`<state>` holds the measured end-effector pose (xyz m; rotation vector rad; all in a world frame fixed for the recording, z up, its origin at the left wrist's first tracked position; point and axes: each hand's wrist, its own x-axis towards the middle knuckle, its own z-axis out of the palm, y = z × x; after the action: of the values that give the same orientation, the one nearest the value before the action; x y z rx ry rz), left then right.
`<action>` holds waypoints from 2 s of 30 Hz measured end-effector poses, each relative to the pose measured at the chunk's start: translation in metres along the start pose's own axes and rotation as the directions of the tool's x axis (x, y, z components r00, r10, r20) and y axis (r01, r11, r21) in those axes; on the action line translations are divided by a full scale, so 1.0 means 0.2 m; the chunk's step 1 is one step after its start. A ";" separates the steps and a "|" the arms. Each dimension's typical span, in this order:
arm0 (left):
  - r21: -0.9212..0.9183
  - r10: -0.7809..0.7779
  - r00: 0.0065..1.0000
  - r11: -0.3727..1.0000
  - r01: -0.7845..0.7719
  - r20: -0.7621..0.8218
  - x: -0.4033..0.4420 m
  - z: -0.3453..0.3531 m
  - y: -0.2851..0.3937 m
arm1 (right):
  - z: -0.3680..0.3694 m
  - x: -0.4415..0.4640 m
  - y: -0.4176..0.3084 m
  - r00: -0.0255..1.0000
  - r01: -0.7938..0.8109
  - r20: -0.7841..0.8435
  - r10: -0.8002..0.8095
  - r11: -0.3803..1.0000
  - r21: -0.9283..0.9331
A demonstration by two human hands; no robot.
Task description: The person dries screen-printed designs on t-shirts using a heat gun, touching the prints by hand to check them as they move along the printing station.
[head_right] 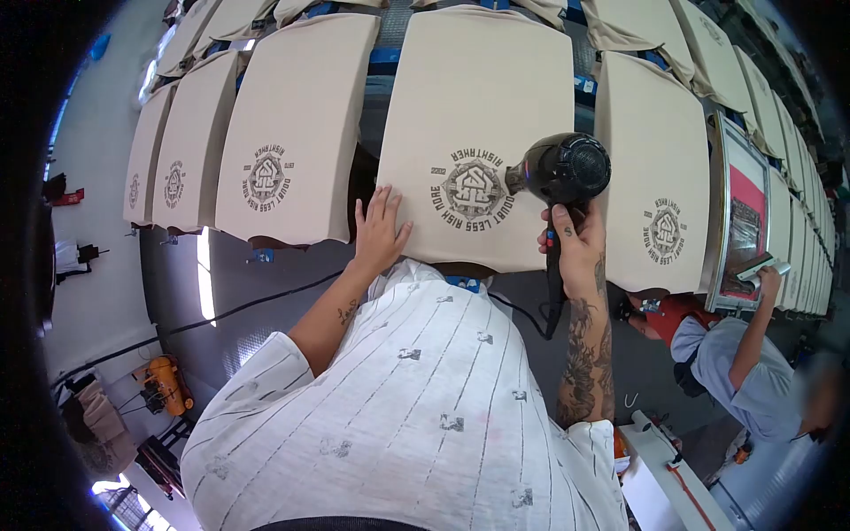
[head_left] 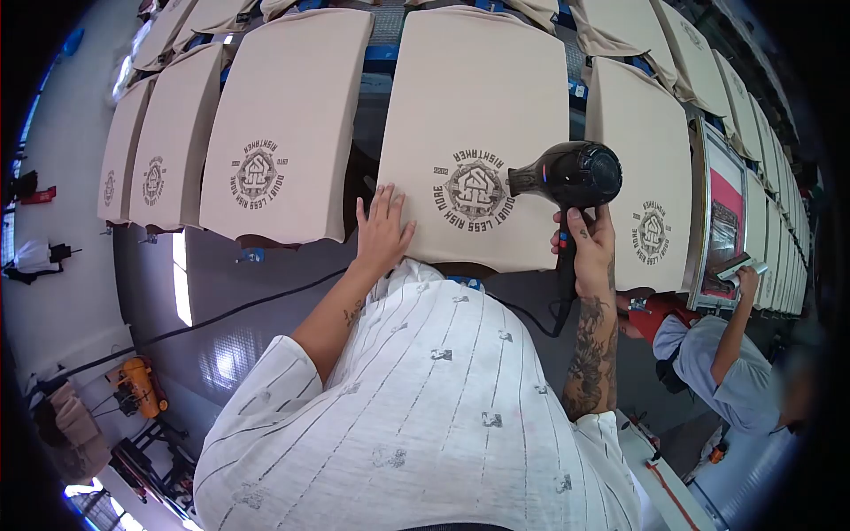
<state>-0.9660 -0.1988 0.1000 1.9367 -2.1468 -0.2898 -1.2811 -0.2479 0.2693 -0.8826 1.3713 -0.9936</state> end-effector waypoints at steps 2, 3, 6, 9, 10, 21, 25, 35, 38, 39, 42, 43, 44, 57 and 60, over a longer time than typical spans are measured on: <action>0.021 0.026 1.000 0.999 -0.026 -0.008 0.08 -0.01 -0.04 | 0.09 0.04 -0.02 0.999 -0.035 0.014 0.035 0.999 0.005; 0.016 0.026 1.000 1.000 -0.026 -0.007 0.13 -0.01 -0.06 | 0.15 0.05 -0.02 0.998 -0.053 0.028 0.053 0.999 -0.002; 0.017 0.048 0.999 0.999 -0.047 -0.007 0.21 -0.02 -0.10 | 0.32 0.09 -0.01 0.993 -0.056 0.104 0.055 0.998 0.015; 0.051 0.161 0.987 0.986 -0.161 -0.004 0.29 -0.01 -0.14 | 0.50 0.17 0.00 0.994 -0.022 0.111 0.013 0.997 0.079; 0.039 0.174 0.985 0.984 -0.174 -0.009 0.30 -0.02 -0.16 | 0.53 0.19 -0.01 0.993 -0.024 0.118 0.015 0.997 0.075; -0.078 0.165 0.986 0.983 -0.167 -0.028 0.24 0.00 -0.22 | 0.19 0.14 -0.07 0.979 0.006 -0.204 -0.021 0.997 -0.077; -0.085 0.210 0.977 0.973 -0.213 -0.040 0.23 0.00 -0.22 | 0.21 0.11 -0.06 0.983 0.001 -0.185 -0.016 0.996 -0.085; -0.085 0.268 0.962 0.959 -0.272 -0.055 0.30 -0.01 -0.21 | 0.47 0.02 0.00 0.994 -0.103 0.047 0.103 0.995 0.014; -0.106 0.269 0.962 0.956 -0.273 -0.052 0.28 0.00 -0.20 | 0.31 -0.01 0.02 0.996 -0.068 -0.055 0.068 0.998 0.000; -0.109 0.268 0.962 0.956 -0.272 -0.051 0.27 0.00 -0.20 | 0.26 -0.03 0.01 0.994 -0.069 -0.090 0.068 0.997 -0.015; -0.101 0.280 0.958 0.953 -0.285 -0.068 0.23 -0.01 -0.18 | 0.17 -0.06 0.01 0.979 -0.060 -0.196 0.051 0.997 -0.040; -0.105 0.282 0.958 0.952 -0.287 -0.058 0.22 -0.01 -0.17 | 0.16 -0.07 0.02 0.979 -0.062 -0.195 0.053 0.997 -0.042; -0.106 0.284 0.958 0.952 -0.287 -0.048 0.21 -0.02 -0.17 | 0.15 -0.07 0.03 0.979 -0.058 -0.198 0.048 0.997 -0.043; 0.000 0.191 0.979 0.981 -0.192 0.065 0.16 0.03 -0.10 | 0.46 -0.07 0.03 0.979 -0.176 0.111 0.171 0.984 0.034; 0.001 0.166 0.986 0.986 -0.166 0.026 0.14 0.05 -0.05 | 0.41 -0.12 0.04 0.971 -0.170 0.172 0.166 0.985 0.008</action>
<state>-0.9622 -0.2284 0.0889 1.7503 -2.3085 -0.2822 -1.1983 -0.2272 0.2719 -0.8010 1.2636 -0.7839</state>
